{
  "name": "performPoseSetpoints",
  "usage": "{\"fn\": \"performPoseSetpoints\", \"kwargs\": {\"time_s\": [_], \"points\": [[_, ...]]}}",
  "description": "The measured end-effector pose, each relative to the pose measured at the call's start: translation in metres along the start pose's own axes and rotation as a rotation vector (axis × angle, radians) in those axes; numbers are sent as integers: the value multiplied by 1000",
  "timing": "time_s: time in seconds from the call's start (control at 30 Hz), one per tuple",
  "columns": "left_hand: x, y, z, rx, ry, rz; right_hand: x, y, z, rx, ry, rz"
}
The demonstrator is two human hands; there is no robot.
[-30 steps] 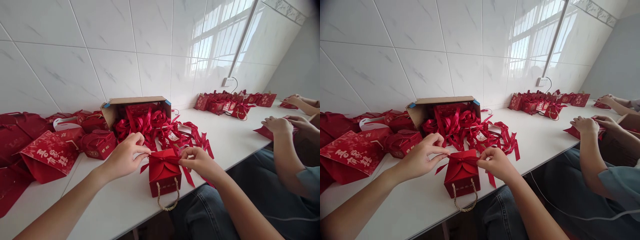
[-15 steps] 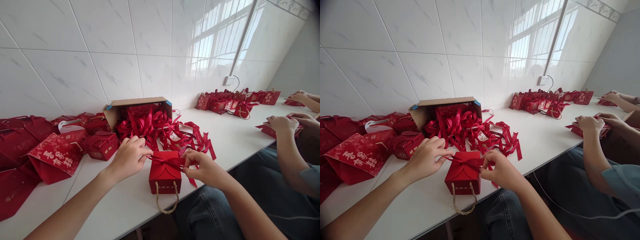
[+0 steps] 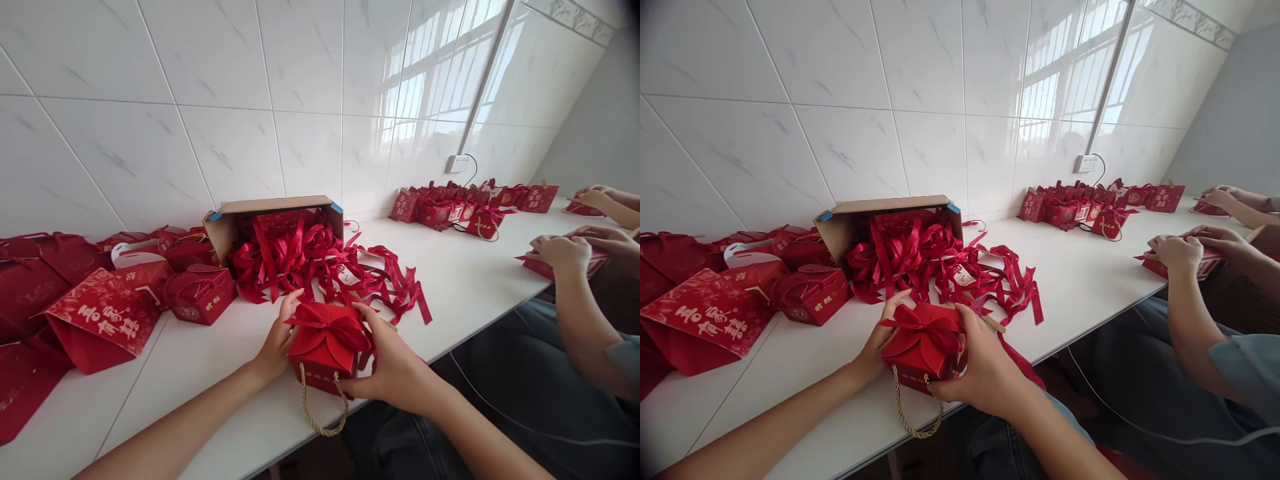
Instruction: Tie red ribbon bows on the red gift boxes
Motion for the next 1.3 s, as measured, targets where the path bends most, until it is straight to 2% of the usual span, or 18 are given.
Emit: {"fn": "performPoseSetpoints", "kwargs": {"time_s": [0.07, 0.13, 0.17, 0.23, 0.3, 0.33, 0.37, 0.4, 0.43, 0.53, 0.6, 0.67, 0.77, 0.83, 0.97, 1.07, 1.2, 1.3], "points": [[0, 2, -1, 61, -24, 19, -6, 16, 1, 195, -74, 5], [1, 1, -2, 116, -48, 14, -11, 48, 12, 344, -168, 93], [1, -1, -3, 129, -51, 1, -14, 72, 22, 352, -210, 200], [1, -5, -6, 141, -49, -38, -20, 122, 50, 234, -323, 463], [0, -11, -8, 169, -54, -82, -26, 165, 77, 132, -335, 770], [-1, -13, -7, 192, -62, -102, -27, 178, 89, 62, -332, 893], [-2, -16, -7, 223, -75, -122, -24, 184, 102, -20, -338, 959], [-3, -18, -5, 259, -90, -139, -16, 182, 112, -118, -340, 952], [-3, -19, -4, 300, -109, -151, -5, 174, 124, -219, -367, 880], [2, -13, 6, 487, -205, -122, 17, 144, 148, -313, -358, 712], [10, 4, 15, 704, -286, -14, 21, 131, 153, -347, -351, 649], [19, 30, 24, 894, -322, 130, 21, 126, 154, -375, -351, 617], [29, 75, 28, 1080, -204, 315, 20, 127, 154, -394, -342, 586], [30, 99, 30, 1219, -89, 383, 19, 129, 155, -389, -332, 587], [25, 122, 44, 1328, 6, 436, 17, 134, 155, -320, -294, 621], [26, 137, 47, 1442, 158, 396, 12, 138, 156, -210, -278, 672], [28, 167, 25, 1436, 490, 206, 0, 148, 160, 13, -297, 783], [30, 178, 14, 1375, 580, 83, -7, 152, 164, 252, -311, 830]]}}
Point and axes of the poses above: each hand's wrist, its own x-axis towards the middle knuckle, its own y-axis out of the back of the hand, z = x × y, the point moved 9 cm from there along x, towards the middle knuckle, and after that the axes turned 4 degrees about -y, right-handed, at the moved point
